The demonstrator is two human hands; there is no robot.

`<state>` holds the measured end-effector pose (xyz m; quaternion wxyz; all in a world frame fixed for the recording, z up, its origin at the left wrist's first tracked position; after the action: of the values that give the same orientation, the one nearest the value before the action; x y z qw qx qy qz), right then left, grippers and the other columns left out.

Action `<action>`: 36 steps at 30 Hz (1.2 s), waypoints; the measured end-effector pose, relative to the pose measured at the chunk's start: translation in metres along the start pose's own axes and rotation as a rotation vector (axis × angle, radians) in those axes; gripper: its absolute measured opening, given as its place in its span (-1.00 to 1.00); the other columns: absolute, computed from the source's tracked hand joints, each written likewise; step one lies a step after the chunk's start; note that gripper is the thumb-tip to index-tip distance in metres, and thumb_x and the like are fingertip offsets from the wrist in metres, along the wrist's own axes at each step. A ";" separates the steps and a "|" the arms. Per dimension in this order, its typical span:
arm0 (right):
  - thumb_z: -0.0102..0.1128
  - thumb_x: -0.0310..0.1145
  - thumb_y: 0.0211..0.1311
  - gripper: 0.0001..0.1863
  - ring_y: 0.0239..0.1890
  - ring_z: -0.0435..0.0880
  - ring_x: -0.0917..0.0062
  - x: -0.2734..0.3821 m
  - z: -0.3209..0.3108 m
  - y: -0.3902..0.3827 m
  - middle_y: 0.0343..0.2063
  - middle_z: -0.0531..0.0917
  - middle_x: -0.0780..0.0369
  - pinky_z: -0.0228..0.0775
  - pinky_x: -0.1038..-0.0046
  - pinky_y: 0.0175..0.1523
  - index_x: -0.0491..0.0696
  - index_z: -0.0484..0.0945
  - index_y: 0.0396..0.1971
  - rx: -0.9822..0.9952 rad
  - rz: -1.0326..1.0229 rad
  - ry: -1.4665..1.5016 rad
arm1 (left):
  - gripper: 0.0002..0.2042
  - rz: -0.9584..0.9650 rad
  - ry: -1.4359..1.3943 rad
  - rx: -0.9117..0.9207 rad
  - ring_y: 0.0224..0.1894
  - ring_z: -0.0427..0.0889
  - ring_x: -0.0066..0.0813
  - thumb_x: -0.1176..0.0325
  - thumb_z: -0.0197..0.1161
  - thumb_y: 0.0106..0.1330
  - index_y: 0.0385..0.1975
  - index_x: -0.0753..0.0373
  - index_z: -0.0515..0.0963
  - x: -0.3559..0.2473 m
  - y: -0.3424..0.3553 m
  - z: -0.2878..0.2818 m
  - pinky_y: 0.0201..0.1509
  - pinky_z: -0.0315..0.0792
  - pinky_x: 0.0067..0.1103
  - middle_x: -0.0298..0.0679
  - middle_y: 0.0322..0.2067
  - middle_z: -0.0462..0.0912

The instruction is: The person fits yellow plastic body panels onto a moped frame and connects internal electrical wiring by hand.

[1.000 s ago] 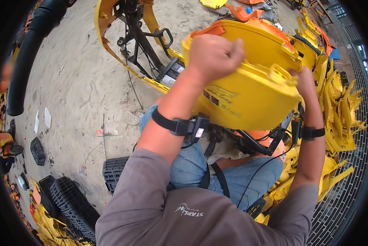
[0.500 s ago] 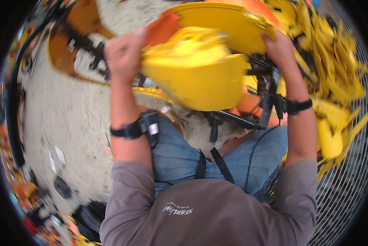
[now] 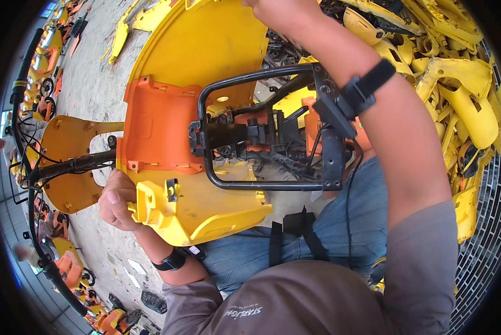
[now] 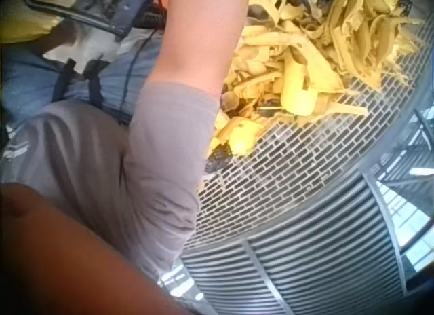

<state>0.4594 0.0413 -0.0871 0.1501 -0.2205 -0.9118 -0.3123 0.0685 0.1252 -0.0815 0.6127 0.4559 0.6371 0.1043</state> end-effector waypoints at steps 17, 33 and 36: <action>0.31 -0.25 0.16 -0.75 -0.21 0.70 0.07 -0.021 0.043 0.051 -0.33 0.72 0.02 0.52 0.10 -0.11 0.00 0.62 -0.18 -0.045 -0.160 -0.021 | -0.64 0.114 0.168 0.136 -0.74 0.26 -0.49 0.43 -0.02 0.33 -0.79 0.26 0.36 -0.025 -0.006 0.056 -0.53 0.09 -0.49 -0.31 -0.81 0.35; 0.14 -0.38 0.17 -0.78 -0.28 0.75 0.14 0.082 0.044 0.043 -0.36 0.73 0.01 0.58 0.16 -0.19 -0.12 0.64 -0.23 0.124 -0.437 -0.115 | -0.60 0.035 0.315 0.012 -0.73 0.30 -0.46 0.37 -0.05 0.38 -0.79 0.25 0.37 -0.019 -0.019 0.036 -0.52 0.15 -0.49 -0.28 -0.81 0.34; 0.09 -0.37 0.21 -0.76 -0.23 0.75 0.20 0.134 0.042 0.048 -0.31 0.75 0.09 0.59 0.19 -0.16 -0.06 0.69 -0.21 0.196 -0.449 -0.031 | -0.54 0.018 0.403 -0.177 -0.71 0.28 -0.50 0.34 -0.11 0.44 -0.83 0.20 0.30 -0.012 -0.027 -0.008 -0.49 0.22 -0.48 -0.32 -0.83 0.27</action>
<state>0.3624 0.1436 -0.0392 0.0834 -0.0014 -0.9660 -0.2446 0.0476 0.1048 -0.0907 0.5098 0.3760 0.7308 0.2544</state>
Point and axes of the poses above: each hand's wrist, its own y-axis towards the middle knuckle, its own z-axis out of the palm, x = y × z, the point moved 10 cm from there along y, towards the middle knuckle
